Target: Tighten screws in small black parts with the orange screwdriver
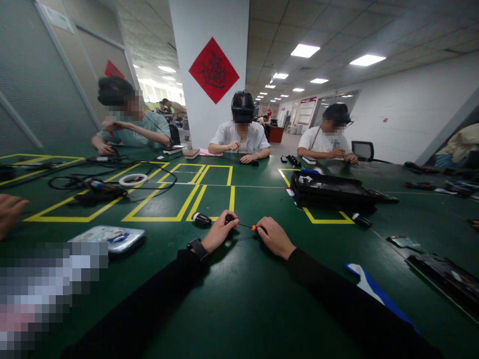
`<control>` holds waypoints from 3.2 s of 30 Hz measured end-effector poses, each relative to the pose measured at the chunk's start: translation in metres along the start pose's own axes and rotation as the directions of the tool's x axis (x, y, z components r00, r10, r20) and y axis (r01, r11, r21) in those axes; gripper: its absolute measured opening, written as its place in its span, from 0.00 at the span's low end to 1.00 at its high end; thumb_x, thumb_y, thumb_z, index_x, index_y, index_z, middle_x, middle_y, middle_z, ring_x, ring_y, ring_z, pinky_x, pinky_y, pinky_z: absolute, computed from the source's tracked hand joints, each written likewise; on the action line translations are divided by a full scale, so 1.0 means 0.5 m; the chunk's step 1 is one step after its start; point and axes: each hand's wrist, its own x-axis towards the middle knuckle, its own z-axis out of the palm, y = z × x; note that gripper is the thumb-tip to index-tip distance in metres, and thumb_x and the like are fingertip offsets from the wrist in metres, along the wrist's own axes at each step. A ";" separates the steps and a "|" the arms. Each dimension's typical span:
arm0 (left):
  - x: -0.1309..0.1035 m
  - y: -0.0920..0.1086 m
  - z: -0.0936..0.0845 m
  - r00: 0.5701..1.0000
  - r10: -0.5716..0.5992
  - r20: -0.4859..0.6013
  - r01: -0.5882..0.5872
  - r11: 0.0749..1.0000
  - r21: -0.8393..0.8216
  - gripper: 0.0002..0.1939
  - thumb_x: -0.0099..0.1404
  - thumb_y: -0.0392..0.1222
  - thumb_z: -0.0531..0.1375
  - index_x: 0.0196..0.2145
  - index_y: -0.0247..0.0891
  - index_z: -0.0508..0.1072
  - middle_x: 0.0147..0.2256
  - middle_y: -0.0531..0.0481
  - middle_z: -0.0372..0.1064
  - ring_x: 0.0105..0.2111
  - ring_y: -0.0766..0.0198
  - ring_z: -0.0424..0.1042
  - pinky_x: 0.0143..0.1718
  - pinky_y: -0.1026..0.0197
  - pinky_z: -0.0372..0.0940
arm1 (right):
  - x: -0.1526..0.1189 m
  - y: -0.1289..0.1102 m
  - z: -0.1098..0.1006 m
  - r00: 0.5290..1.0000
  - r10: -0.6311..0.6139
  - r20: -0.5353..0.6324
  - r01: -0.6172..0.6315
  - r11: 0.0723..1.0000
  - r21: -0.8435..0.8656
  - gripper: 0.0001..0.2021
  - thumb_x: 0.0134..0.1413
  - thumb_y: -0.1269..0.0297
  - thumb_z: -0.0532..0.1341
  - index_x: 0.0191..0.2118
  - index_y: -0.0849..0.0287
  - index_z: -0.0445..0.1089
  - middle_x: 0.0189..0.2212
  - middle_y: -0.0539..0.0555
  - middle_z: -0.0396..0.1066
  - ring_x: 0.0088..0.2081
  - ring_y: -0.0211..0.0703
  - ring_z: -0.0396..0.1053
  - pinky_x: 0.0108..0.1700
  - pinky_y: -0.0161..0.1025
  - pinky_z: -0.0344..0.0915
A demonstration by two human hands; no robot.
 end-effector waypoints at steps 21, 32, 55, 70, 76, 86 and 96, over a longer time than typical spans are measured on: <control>-0.001 0.004 0.001 1.000 0.009 -0.014 -0.009 1.000 0.007 0.12 0.56 0.48 0.54 0.36 0.39 0.62 0.31 0.53 0.65 0.31 0.67 0.68 0.37 0.62 0.61 | 0.000 0.006 0.002 1.000 -0.024 -0.014 0.025 0.998 0.061 0.07 0.55 0.69 0.50 0.31 0.60 0.63 0.32 0.53 0.63 0.37 0.39 0.59 0.41 0.38 0.55; -0.004 0.014 0.002 1.000 0.027 -0.007 -0.026 0.996 0.085 0.12 0.56 0.48 0.54 0.35 0.39 0.62 0.30 0.54 0.65 0.31 0.67 0.67 0.37 0.62 0.60 | -0.004 -0.004 -0.003 1.000 -0.001 -0.015 0.002 0.998 0.063 0.06 0.51 0.65 0.56 0.36 0.60 0.63 0.33 0.53 0.63 0.37 0.40 0.59 0.40 0.38 0.56; -0.006 0.020 0.002 0.999 0.048 -0.007 -0.047 0.985 0.165 0.13 0.55 0.48 0.55 0.35 0.38 0.63 0.32 0.53 0.64 0.33 0.65 0.63 0.39 0.61 0.59 | -0.001 -0.003 -0.003 1.000 -0.011 0.023 0.010 0.999 0.035 0.06 0.54 0.66 0.52 0.32 0.60 0.64 0.31 0.53 0.63 0.36 0.39 0.59 0.39 0.37 0.55; -0.002 0.010 0.002 0.998 0.054 -0.028 -0.049 0.988 0.145 0.13 0.55 0.48 0.55 0.35 0.38 0.62 0.31 0.54 0.63 0.32 0.67 0.63 0.37 0.62 0.59 | -0.005 -0.006 -0.003 0.999 -0.010 -0.030 0.013 0.997 0.073 0.08 0.48 0.68 0.57 0.37 0.60 0.62 0.34 0.53 0.63 0.37 0.41 0.59 0.40 0.38 0.56; -0.001 0.008 0.002 0.997 0.069 -0.027 -0.065 0.988 0.140 0.12 0.55 0.48 0.55 0.35 0.39 0.62 0.31 0.55 0.63 0.31 0.68 0.63 0.37 0.63 0.59 | 0.001 0.001 -0.001 0.999 -0.027 -0.019 0.029 0.996 0.088 0.10 0.56 0.69 0.48 0.29 0.60 0.64 0.35 0.54 0.62 0.40 0.39 0.59 0.45 0.39 0.56; -0.002 0.004 0.001 1.000 0.003 -0.021 -0.001 0.998 0.059 0.14 0.56 0.49 0.54 0.37 0.40 0.60 0.31 0.54 0.64 0.30 0.66 0.68 0.36 0.62 0.61 | -0.007 -0.005 -0.001 0.999 -0.040 -0.025 0.043 0.986 0.159 0.08 0.47 0.71 0.56 0.36 0.59 0.58 0.38 0.54 0.62 0.39 0.39 0.60 0.41 0.38 0.58; -0.001 0.001 0.002 1.000 0.005 -0.010 -0.004 1.000 0.023 0.13 0.56 0.49 0.54 0.37 0.39 0.61 0.32 0.54 0.64 0.31 0.67 0.69 0.37 0.62 0.61 | 0.002 0.008 0.003 1.000 -0.006 -0.005 0.007 0.997 0.074 0.10 0.57 0.68 0.47 0.30 0.61 0.64 0.31 0.53 0.63 0.37 0.39 0.59 0.41 0.37 0.55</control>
